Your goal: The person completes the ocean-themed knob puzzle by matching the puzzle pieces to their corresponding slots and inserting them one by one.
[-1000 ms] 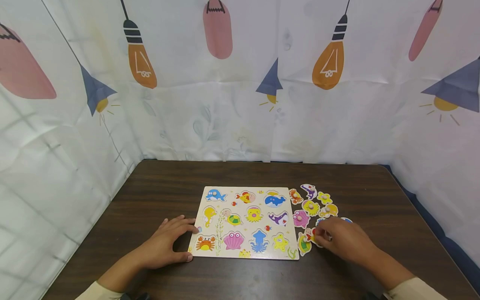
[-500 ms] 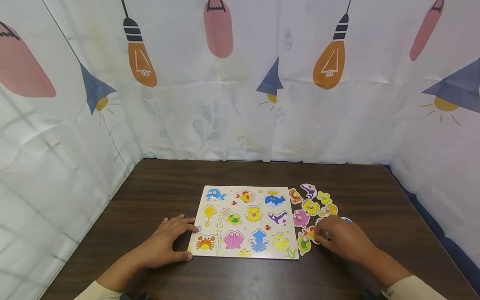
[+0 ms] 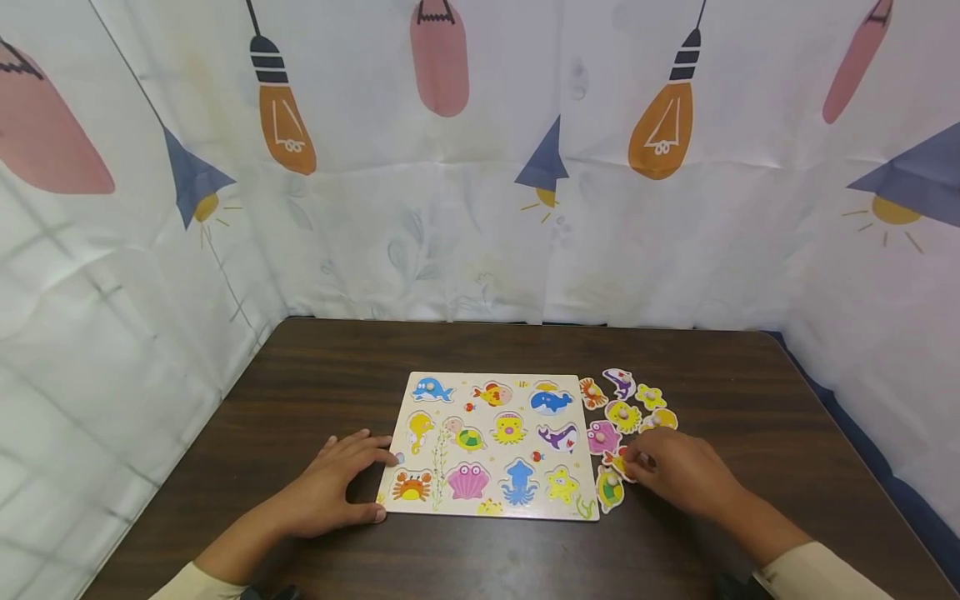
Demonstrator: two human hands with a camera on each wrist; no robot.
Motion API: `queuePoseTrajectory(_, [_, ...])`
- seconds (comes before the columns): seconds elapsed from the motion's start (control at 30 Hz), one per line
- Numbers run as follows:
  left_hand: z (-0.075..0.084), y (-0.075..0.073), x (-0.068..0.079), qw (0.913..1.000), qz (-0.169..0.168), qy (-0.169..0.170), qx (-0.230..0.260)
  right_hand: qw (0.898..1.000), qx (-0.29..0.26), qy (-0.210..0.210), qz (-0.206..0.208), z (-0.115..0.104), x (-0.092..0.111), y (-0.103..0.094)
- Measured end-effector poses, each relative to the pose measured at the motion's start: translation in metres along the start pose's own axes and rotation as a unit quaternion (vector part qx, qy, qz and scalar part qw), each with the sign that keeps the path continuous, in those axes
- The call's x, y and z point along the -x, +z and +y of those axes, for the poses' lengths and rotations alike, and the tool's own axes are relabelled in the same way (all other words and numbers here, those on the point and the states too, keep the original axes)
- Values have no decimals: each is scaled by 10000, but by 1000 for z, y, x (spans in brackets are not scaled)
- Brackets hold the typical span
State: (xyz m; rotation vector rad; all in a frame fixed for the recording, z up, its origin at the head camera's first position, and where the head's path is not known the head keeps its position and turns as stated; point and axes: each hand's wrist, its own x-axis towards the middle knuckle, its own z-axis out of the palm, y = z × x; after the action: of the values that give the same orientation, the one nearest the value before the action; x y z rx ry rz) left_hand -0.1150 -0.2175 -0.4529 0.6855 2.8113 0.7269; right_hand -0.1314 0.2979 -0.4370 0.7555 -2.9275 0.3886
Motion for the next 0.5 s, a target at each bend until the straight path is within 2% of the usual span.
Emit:
queuePoseTrajectory(0.23, [0, 0, 0, 10000, -13, -38, 6, 9997, -88, -118, 217, -4, -18, -5])
queuePoseTrajectory(0.5, [-1, 1, 0, 10000, -24, -15, 1, 9998, -203, 11, -46, -13, -42, -8])
